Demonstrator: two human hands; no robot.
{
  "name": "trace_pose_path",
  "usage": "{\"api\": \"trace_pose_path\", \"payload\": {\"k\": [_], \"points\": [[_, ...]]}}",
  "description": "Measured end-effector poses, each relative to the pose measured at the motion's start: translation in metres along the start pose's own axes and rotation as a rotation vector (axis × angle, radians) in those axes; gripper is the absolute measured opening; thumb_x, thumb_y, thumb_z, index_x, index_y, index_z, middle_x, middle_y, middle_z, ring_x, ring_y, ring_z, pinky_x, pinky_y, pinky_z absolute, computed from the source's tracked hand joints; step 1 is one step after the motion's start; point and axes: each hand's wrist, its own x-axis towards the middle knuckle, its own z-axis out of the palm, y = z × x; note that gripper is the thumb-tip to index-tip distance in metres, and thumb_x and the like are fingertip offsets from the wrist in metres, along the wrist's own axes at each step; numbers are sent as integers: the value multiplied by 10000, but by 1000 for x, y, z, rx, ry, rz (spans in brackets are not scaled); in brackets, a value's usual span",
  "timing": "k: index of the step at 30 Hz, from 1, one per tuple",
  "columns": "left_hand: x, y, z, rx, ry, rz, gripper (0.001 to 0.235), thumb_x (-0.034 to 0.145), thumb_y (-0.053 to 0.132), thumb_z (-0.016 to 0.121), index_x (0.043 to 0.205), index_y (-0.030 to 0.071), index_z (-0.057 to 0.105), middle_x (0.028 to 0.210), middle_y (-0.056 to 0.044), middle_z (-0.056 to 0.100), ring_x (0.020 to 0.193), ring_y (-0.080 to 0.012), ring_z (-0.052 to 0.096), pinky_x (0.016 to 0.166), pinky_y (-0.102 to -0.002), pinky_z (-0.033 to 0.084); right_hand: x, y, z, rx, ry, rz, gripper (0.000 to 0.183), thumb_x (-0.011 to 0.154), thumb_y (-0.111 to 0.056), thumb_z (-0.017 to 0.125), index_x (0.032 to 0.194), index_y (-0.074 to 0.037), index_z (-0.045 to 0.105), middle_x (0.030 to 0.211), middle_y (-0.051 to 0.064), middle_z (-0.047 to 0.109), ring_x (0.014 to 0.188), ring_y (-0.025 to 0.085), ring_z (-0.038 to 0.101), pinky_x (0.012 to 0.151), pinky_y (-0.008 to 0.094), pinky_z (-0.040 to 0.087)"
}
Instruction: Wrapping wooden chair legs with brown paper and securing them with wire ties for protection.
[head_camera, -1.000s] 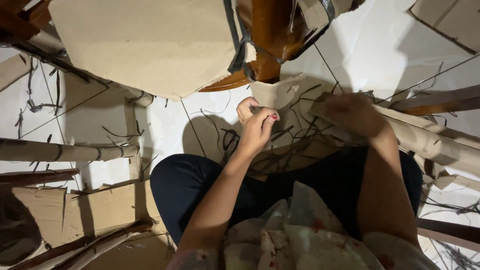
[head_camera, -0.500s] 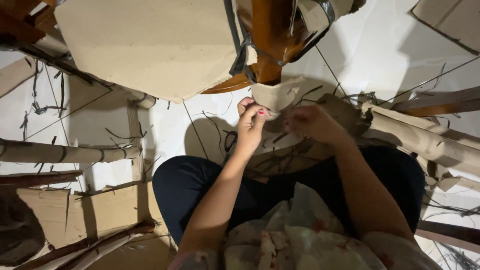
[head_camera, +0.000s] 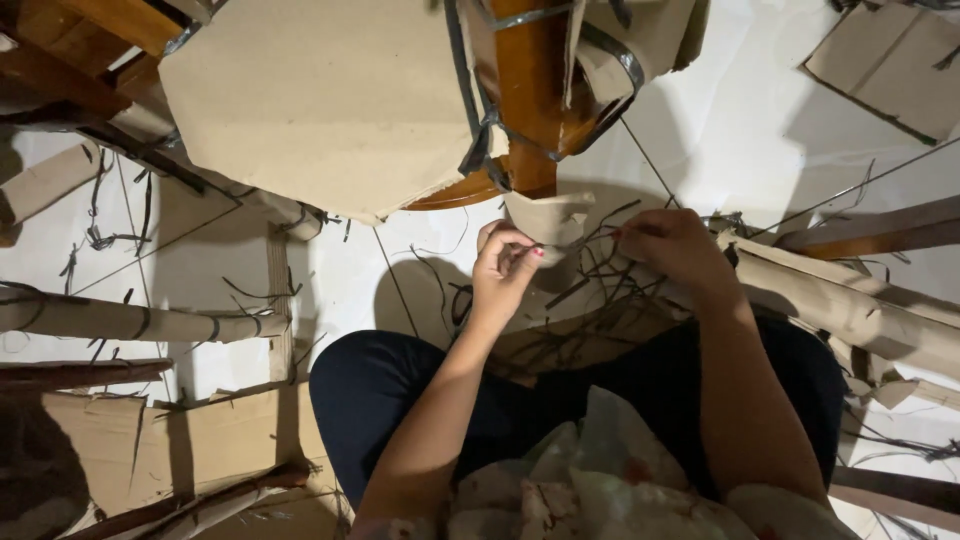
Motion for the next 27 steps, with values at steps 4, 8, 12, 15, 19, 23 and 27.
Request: {"api": "trace_pose_path", "payload": {"k": [4,8,12,15,19,23,27], "points": [[1,7,3,105,7,-18,288,863,128,847,1011,115,599,1285,-55,457,1054,-188,556,972,-356,545,25,39,-8,-73,5,-35,300,889,-236,709,1062,-5,794,1001,286,738,962,440,700,822,521,531],[-3,15,8,164,36,48,269,862,67,817,986,125,586,1258,-67,434,1083,-202,542,972,-354,533,21,41,-12,-101,68,-22,318,931,-244,659,1123,-21,779,1047,265,725,999,442,688,822,545,524],[-2,37,7,244,-21,218,229,857,134,810,1004,135,634,1342,-96,365,1228,-232,424,1102,-384,386,26,38,1,636,165,138,140,1043,-157,589,1083,-124,719,717,-36,497,570,65,483,492,222,402],[-9,31,7,294,-175,216,369,890,389,781,1206,219,693,1582,-278,147,1541,-445,137,1259,-492,121,36,43,31,1010,188,152,136,992,-186,721,868,-140,692,629,-91,330,472,44,348,457,189,282],[-13,38,17,165,-266,224,566,855,548,779,1311,227,682,1685,-264,-40,1596,-378,61,1278,-527,151,34,42,60,1157,244,137,232,1031,-222,677,812,-165,627,615,-130,240,507,36,265,516,198,222],[-11,18,11,305,-256,254,389,869,198,786,1251,236,722,1701,-269,-71,1596,-379,27,1293,-494,120,25,32,73,1195,237,194,196,1083,-244,566,947,-102,563,707,-88,327,621,76,447,578,237,322],[-6,30,12,319,-248,239,320,848,90,801,1144,195,745,1716,-251,-61,1598,-328,93,1284,-465,168,28,42,84,1337,224,186,148,1085,-176,528,979,-79,563,731,-56,325,649,110,444,659,250,466]]}}
